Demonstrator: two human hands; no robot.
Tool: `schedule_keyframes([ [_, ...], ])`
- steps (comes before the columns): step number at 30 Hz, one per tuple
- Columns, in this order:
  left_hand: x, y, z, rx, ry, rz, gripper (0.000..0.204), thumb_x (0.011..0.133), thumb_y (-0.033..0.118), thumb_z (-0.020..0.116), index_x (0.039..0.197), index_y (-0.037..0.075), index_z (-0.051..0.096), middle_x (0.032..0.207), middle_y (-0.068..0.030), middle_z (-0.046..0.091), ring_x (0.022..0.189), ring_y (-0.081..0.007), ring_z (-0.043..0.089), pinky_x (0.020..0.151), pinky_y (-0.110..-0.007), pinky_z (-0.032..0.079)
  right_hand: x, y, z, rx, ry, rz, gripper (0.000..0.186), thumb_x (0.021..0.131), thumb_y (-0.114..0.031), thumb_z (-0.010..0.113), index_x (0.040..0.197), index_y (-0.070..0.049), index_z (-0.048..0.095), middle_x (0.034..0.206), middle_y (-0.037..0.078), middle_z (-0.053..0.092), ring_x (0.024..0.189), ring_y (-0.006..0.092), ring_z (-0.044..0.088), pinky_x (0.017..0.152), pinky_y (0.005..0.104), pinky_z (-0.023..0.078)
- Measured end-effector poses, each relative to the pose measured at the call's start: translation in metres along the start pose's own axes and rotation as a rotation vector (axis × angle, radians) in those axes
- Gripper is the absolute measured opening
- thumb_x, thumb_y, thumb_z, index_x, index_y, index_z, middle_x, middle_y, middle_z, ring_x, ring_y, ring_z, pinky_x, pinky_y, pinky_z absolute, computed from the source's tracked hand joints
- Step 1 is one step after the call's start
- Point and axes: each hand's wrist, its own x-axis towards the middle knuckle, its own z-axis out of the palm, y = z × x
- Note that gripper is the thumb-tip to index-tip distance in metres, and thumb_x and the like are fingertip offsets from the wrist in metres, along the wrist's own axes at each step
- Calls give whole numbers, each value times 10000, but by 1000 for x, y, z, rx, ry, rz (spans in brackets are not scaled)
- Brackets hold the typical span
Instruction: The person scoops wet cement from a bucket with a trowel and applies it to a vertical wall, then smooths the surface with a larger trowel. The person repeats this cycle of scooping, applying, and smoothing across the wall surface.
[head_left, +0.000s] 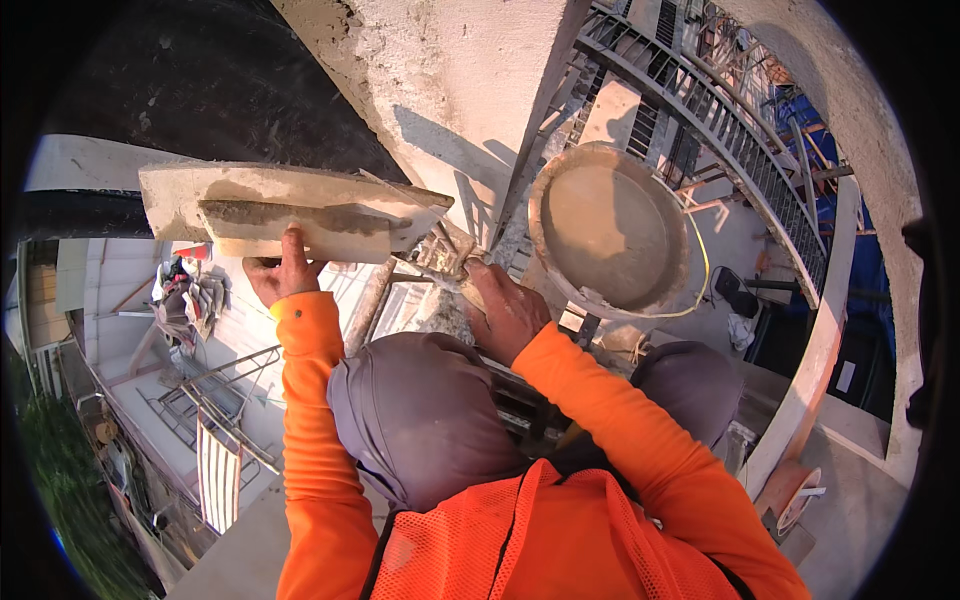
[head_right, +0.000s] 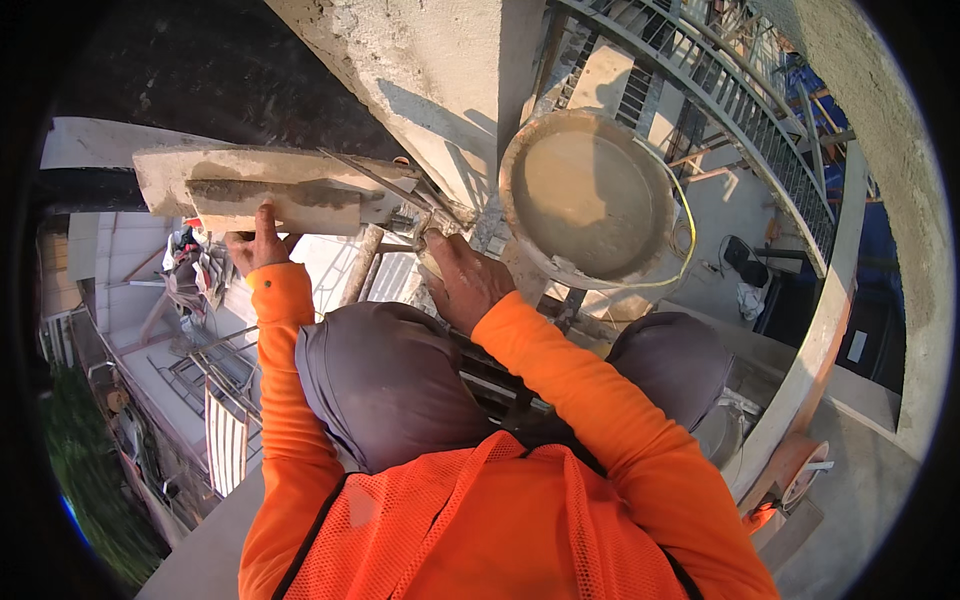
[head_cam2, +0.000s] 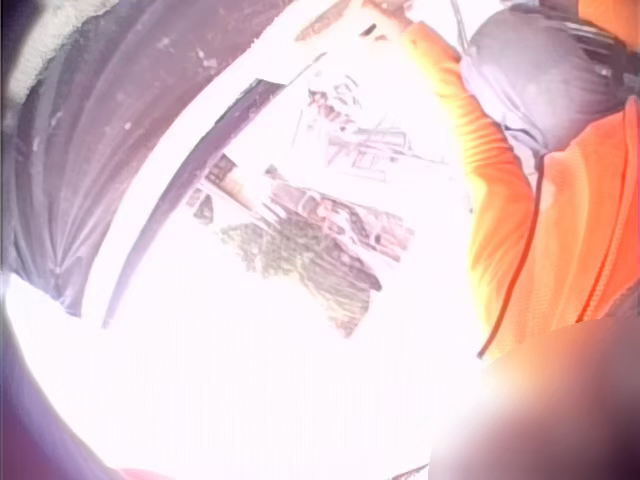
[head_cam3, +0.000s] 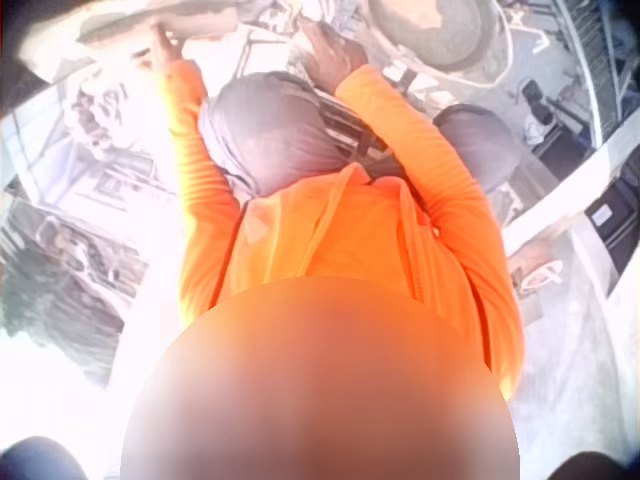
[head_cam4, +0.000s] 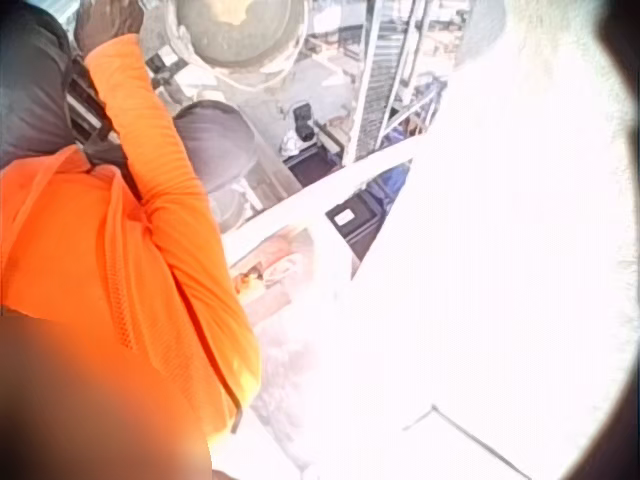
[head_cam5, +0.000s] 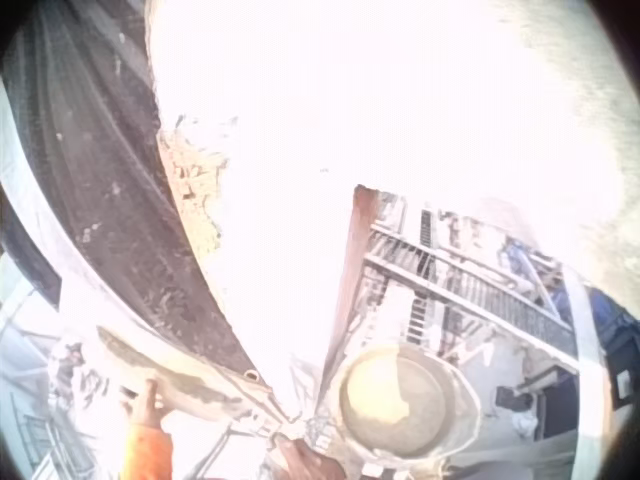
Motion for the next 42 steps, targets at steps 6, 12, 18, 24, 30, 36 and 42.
schedule_keyframes([
  [6,2,-5,-8,46,155,-315,669,764,210,854,1177,-20,381,1085,-222,581,850,-356,691,626,-514,687,9,14,28,23,-11,217,562,921,-225,655,1419,-60,456,1317,278,593,1091,495,635,935,534,527],
  [12,3,-12,-35,101,136,-145,548,766,198,833,1070,-14,429,976,-183,602,782,-291,660,620,-418,645,-9,33,38,99,188,383,544,972,-300,603,1433,-58,443,1343,317,593,1164,531,596,1009,556,479],
  [18,-13,3,-60,1131,-143,692,495,795,286,764,1188,45,584,1080,-182,658,884,-400,662,803,-468,561,14,7,-6,230,310,-5,507,981,-314,648,1352,6,517,1207,313,645,1072,504,638,917,496,527],
  [24,-21,25,-74,1334,-511,1080,574,767,242,749,1309,102,623,1245,-115,659,1055,-364,661,891,-454,538,43,-12,-54,-182,98,-224,442,939,-243,660,1335,-96,530,1090,182,649,947,420,681,780,533,552],
  [30,-30,45,-92,1339,-794,1138,612,779,151,703,1360,19,564,1282,-195,622,1107,-411,623,902,-467,531,52,-15,-23,-504,-47,-455,369,881,-132,629,1241,-125,547,913,133,586,699,366,694,587,496,571],
  [36,-29,51,-110,1256,-847,1083,575,775,86,706,1332,4,593,1258,-192,632,1103,-370,597,905,-465,515,25,-10,-3,-391,-19,-171,388,890,-184,649,1254,-126,525,953,161,621,764,388,701,637,499,575],
  [42,-20,46,-115,1370,-862,1249,505,846,96,603,1348,35,602,1260,-141,628,1119,-327,594,936,-455,512,21,-21,-20,-254,-14,69,429,925,-248,658,1307,-121,509,1103,184,646,907,441,684,758,535,557],
])
